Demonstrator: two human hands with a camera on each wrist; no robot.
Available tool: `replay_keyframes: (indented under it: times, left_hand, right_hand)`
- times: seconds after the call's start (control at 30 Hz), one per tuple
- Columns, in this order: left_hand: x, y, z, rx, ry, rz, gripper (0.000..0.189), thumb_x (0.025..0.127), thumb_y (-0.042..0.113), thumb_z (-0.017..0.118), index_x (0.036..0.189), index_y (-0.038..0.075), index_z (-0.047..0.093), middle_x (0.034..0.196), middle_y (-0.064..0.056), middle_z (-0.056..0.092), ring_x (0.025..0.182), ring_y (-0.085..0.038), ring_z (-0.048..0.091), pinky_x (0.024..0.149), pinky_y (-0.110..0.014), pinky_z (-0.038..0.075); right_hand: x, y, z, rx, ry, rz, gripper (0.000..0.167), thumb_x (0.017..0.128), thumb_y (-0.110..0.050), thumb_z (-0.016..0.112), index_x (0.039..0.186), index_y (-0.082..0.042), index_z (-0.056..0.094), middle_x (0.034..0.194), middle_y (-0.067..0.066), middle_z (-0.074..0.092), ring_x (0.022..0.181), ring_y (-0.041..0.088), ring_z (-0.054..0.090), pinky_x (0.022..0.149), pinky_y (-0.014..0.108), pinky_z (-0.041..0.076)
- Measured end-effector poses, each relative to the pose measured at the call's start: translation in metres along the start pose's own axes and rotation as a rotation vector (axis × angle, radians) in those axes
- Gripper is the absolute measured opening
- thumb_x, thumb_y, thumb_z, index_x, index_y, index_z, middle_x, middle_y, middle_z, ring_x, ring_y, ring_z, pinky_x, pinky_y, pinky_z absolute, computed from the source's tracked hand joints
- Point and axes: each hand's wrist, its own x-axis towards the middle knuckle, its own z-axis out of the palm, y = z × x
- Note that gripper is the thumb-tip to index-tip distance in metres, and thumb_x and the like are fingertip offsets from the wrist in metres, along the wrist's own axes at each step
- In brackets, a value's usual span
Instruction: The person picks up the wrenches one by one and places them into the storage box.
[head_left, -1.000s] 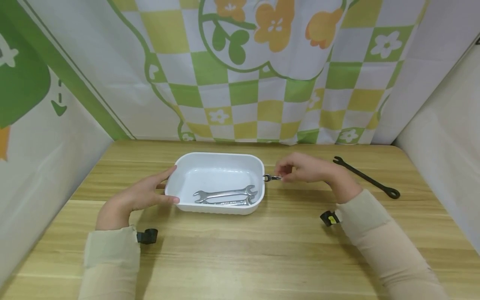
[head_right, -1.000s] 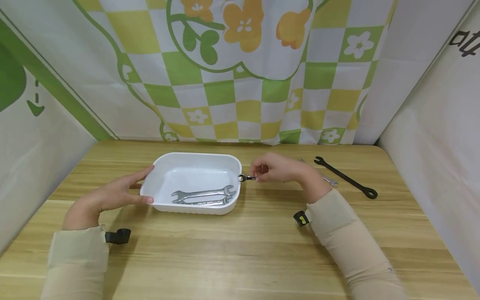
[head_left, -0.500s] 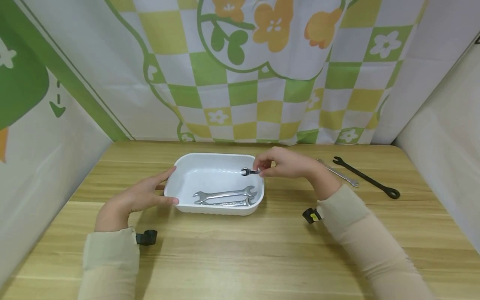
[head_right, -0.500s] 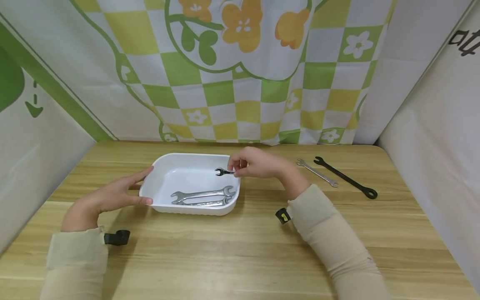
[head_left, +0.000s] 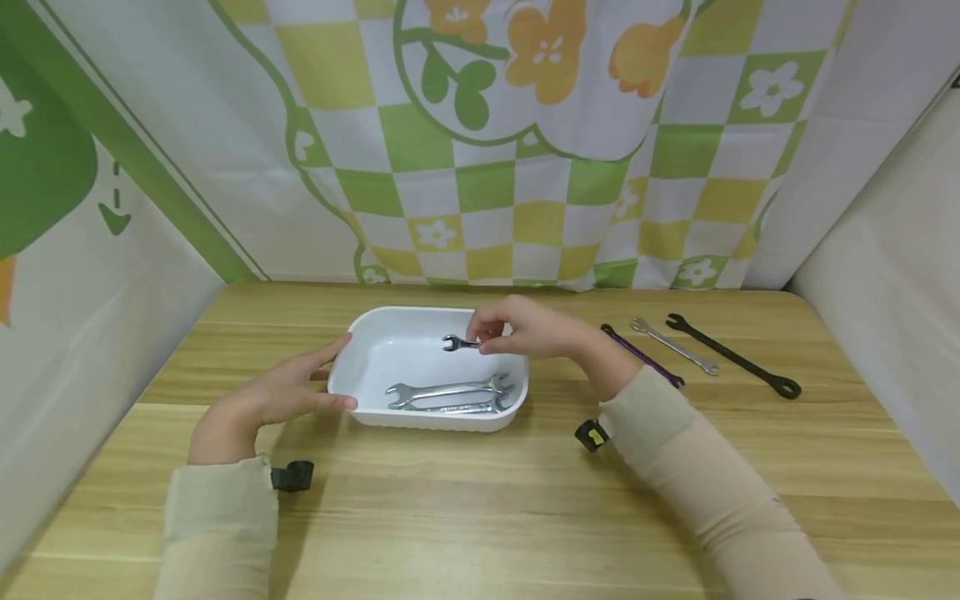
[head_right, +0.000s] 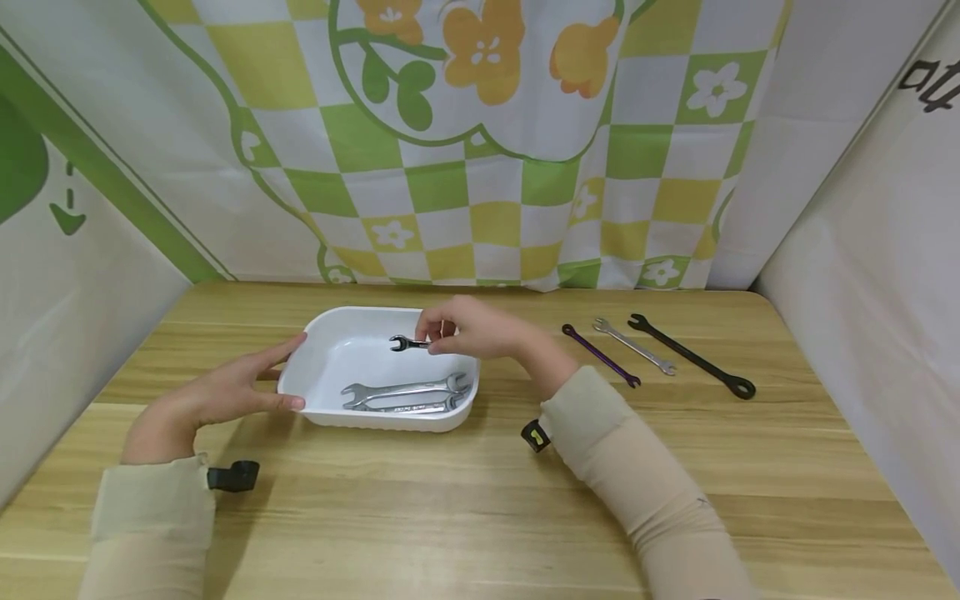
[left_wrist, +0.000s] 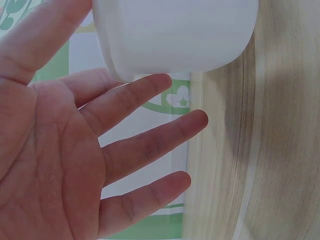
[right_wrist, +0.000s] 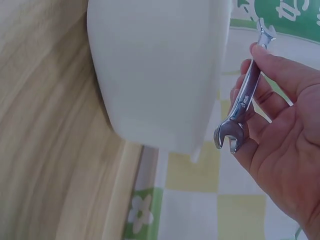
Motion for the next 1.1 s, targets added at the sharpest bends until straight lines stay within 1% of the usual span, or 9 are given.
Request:
replay_keyframes:
  times: [0.13, 0.33, 0.57, 0.7, 0.87, 0.97, 1.1]
  left_hand:
    - [0.000, 0.000, 0.000, -0.004, 0.000, 0.006, 0.107, 0.086, 0.041, 0.076, 0.161, 0.014, 0.004, 0.158, -0.030, 0.028, 0.139, -0.051, 0.038, 0.100, -0.060, 0.046]
    - [-0.001, 0.000, 0.000, 0.003, 0.003, 0.007, 0.107, 0.086, 0.043, 0.076, 0.161, 0.015, 0.006, 0.156, -0.030, 0.032, 0.139, -0.049, 0.040, 0.101, -0.060, 0.046]
    - [-0.001, -0.002, 0.000, -0.011, 0.004, 0.014, 0.106, 0.086, 0.041, 0.076, 0.161, 0.014, 0.006, 0.158, -0.029, 0.028, 0.139, -0.050, 0.039, 0.101, -0.057, 0.047]
    - [-0.002, -0.001, 0.000, -0.001, 0.008, 0.007, 0.107, 0.086, 0.042, 0.076, 0.161, 0.013, 0.006, 0.157, -0.030, 0.029, 0.139, -0.050, 0.040, 0.101, -0.058, 0.047]
    - [-0.002, -0.001, 0.000, -0.001, 0.007, -0.001, 0.107, 0.086, 0.043, 0.076, 0.161, 0.015, 0.006, 0.156, -0.030, 0.032, 0.139, -0.050, 0.040, 0.101, -0.058, 0.047]
    - [-0.002, -0.001, 0.000, -0.003, 0.005, -0.002, 0.107, 0.086, 0.043, 0.076, 0.161, 0.015, 0.006, 0.156, -0.030, 0.031, 0.139, -0.050, 0.040, 0.101, -0.059, 0.046]
    - [-0.001, 0.000, 0.000, -0.005, 0.005, -0.002, 0.107, 0.086, 0.042, 0.076, 0.161, 0.015, 0.005, 0.155, -0.031, 0.034, 0.139, -0.049, 0.041, 0.102, -0.059, 0.045]
  right_hand:
    - [0.010, -0.001, 0.007, 0.019, 0.005, -0.012, 0.014, 0.095, -0.006, 0.065, 0.108, -0.001, 0.069, 0.094, 0.005, 0.068, 0.088, 0.014, 0.060, 0.085, 0.037, 0.054]
    - [0.020, 0.007, 0.020, 0.067, 0.015, 0.018, 0.013, 0.094, -0.004, 0.066, 0.106, -0.001, 0.069, 0.096, 0.007, 0.070, 0.089, 0.014, 0.062, 0.086, 0.038, 0.054]
    - [0.027, 0.016, 0.030, 0.076, 0.015, 0.007, 0.012, 0.092, -0.002, 0.066, 0.104, -0.001, 0.069, 0.098, 0.012, 0.072, 0.088, 0.015, 0.064, 0.085, 0.029, 0.055]
    - [0.031, 0.017, 0.033, 0.068, 0.004, 0.013, 0.012, 0.092, -0.003, 0.066, 0.104, -0.001, 0.069, 0.099, 0.012, 0.071, 0.090, 0.016, 0.064, 0.086, 0.028, 0.055]
    - [0.035, 0.018, 0.036, 0.053, -0.020, 0.057, 0.012, 0.093, -0.005, 0.066, 0.105, -0.004, 0.069, 0.097, 0.007, 0.070, 0.090, 0.014, 0.063, 0.084, 0.024, 0.053]
    - [0.038, 0.019, 0.037, 0.029, -0.032, 0.071, 0.012, 0.093, -0.005, 0.067, 0.105, -0.005, 0.069, 0.096, 0.006, 0.069, 0.090, 0.014, 0.063, 0.085, 0.023, 0.052]
    - [0.040, 0.018, 0.039, -0.030, -0.039, 0.083, 0.012, 0.092, -0.007, 0.068, 0.104, -0.008, 0.070, 0.094, 0.004, 0.068, 0.090, 0.014, 0.064, 0.085, 0.023, 0.051]
